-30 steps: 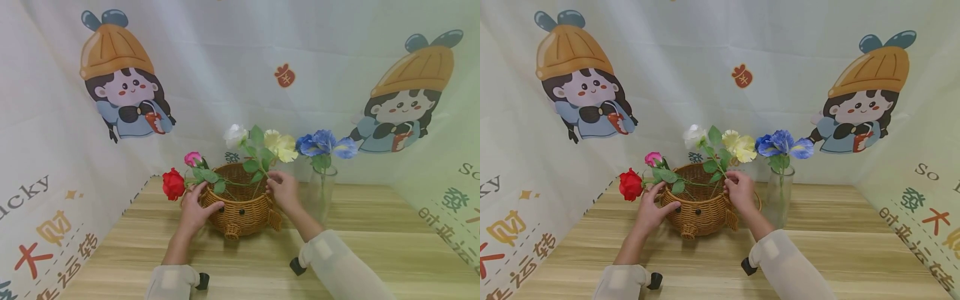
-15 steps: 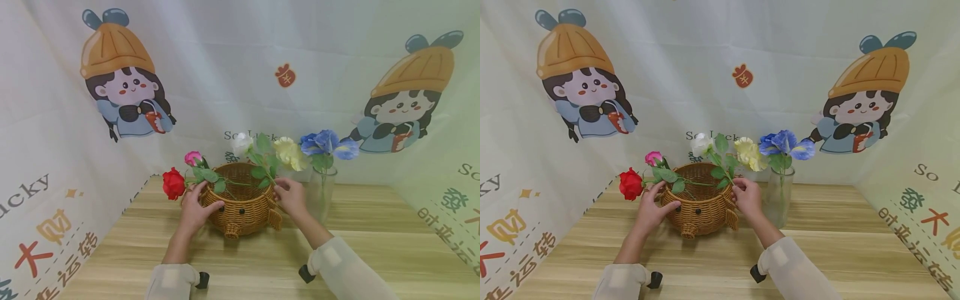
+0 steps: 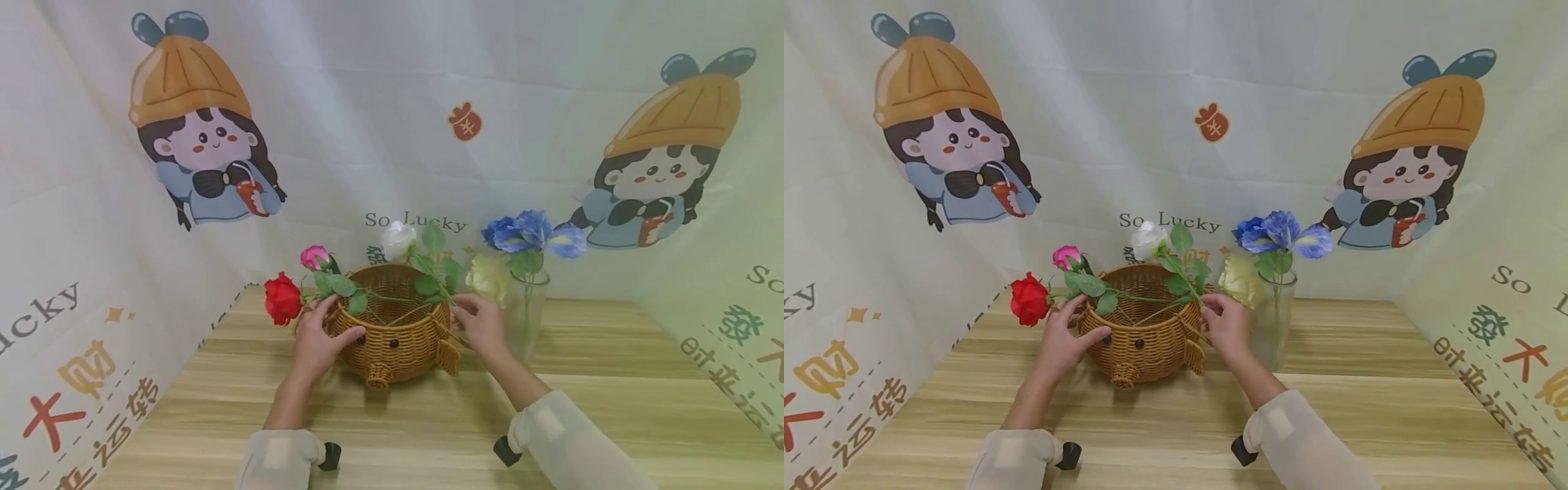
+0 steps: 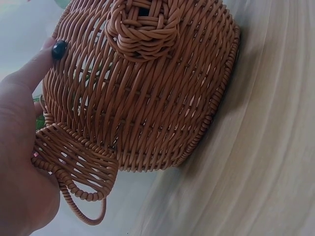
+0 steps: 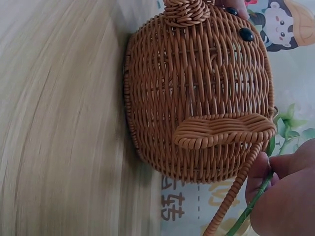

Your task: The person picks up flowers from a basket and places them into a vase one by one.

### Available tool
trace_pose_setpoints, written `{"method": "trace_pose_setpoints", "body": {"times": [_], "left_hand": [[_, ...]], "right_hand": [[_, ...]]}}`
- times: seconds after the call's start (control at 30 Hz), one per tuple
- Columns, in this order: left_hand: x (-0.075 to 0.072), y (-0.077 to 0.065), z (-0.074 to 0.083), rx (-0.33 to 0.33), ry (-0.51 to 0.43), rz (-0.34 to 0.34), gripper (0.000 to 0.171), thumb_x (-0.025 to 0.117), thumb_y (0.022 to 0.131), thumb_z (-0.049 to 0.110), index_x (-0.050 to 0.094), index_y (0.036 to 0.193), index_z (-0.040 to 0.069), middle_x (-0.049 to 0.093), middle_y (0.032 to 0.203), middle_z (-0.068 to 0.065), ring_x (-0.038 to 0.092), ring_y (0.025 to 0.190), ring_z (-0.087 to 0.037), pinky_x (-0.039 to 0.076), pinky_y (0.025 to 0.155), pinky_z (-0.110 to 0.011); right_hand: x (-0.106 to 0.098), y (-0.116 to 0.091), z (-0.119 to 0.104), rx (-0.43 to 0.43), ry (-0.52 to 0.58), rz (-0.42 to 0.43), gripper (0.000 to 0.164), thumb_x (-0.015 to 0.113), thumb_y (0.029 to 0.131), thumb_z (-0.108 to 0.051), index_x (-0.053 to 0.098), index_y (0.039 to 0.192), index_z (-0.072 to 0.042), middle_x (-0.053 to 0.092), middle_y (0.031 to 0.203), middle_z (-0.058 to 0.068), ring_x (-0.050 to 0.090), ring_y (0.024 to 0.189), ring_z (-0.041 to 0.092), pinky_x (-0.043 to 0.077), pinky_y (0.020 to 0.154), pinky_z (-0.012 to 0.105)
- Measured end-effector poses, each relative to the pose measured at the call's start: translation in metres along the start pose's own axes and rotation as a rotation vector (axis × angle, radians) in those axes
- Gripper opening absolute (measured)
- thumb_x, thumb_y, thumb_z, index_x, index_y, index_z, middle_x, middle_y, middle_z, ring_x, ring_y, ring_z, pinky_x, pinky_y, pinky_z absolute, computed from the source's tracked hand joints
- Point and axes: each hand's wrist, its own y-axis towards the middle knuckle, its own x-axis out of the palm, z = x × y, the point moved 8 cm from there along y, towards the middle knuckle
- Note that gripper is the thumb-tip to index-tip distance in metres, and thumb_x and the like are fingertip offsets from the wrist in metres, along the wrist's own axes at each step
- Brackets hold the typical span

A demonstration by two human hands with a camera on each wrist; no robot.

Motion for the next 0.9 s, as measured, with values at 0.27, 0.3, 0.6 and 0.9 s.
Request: {"method": "trace_pose_setpoints", "body": {"times": [0.27, 0.3, 0.6, 0.9], "left_hand": [[-0.001, -0.001, 0.000, 0.018, 0.009, 0.004, 0.085, 0.082, 0.075, 0.046, 0.046, 0.145, 0.015, 0.030, 0.151, -0.021, 0.028, 0.135, -0.039, 0.027, 0.106, -0.058], [-0.001, -0.001, 0.001, 0.028, 0.011, 0.005, 0.084, 0.082, 0.075, 0.046, 0.046, 0.145, 0.016, 0.030, 0.150, -0.020, 0.028, 0.135, -0.039, 0.027, 0.106, -0.058], [0.001, 0.000, 0.007, 0.098, 0.011, 0.006, 0.060, 0.080, 0.078, 0.044, 0.063, 0.131, 0.023, 0.033, 0.148, -0.019, 0.026, 0.137, -0.038, 0.020, 0.105, -0.062], [0.001, 0.000, 0.005, 0.110, 0.012, 0.010, 0.057, 0.079, 0.079, 0.044, 0.064, 0.130, 0.023, 0.034, 0.147, -0.019, 0.027, 0.136, -0.040, 0.020, 0.104, -0.063]], "right_hand": [[0.006, 0.001, -0.003, -0.009, -0.009, 0.006, 0.022, 0.062, 0.088, 0.010, 0.065, 0.110, 0.011, 0.067, 0.087, 0.023, 0.066, 0.070, 0.026, 0.057, 0.064, 0.033], [0.007, 0.000, -0.003, -0.012, -0.009, 0.004, 0.022, 0.062, 0.088, 0.010, 0.065, 0.110, 0.011, 0.067, 0.087, 0.023, 0.066, 0.070, 0.025, 0.057, 0.064, 0.032], [0.010, 0.000, -0.009, -0.024, -0.014, 0.004, 0.021, 0.062, 0.089, 0.009, 0.066, 0.110, 0.010, 0.067, 0.088, 0.021, 0.065, 0.070, 0.021, 0.056, 0.063, 0.031], [0.021, 0.001, -0.021, 0.000, -0.001, -0.010, 0.023, 0.062, 0.090, 0.006, 0.066, 0.113, 0.009, 0.067, 0.090, 0.024, 0.064, 0.065, 0.015, 0.054, 0.059, 0.024]]}}
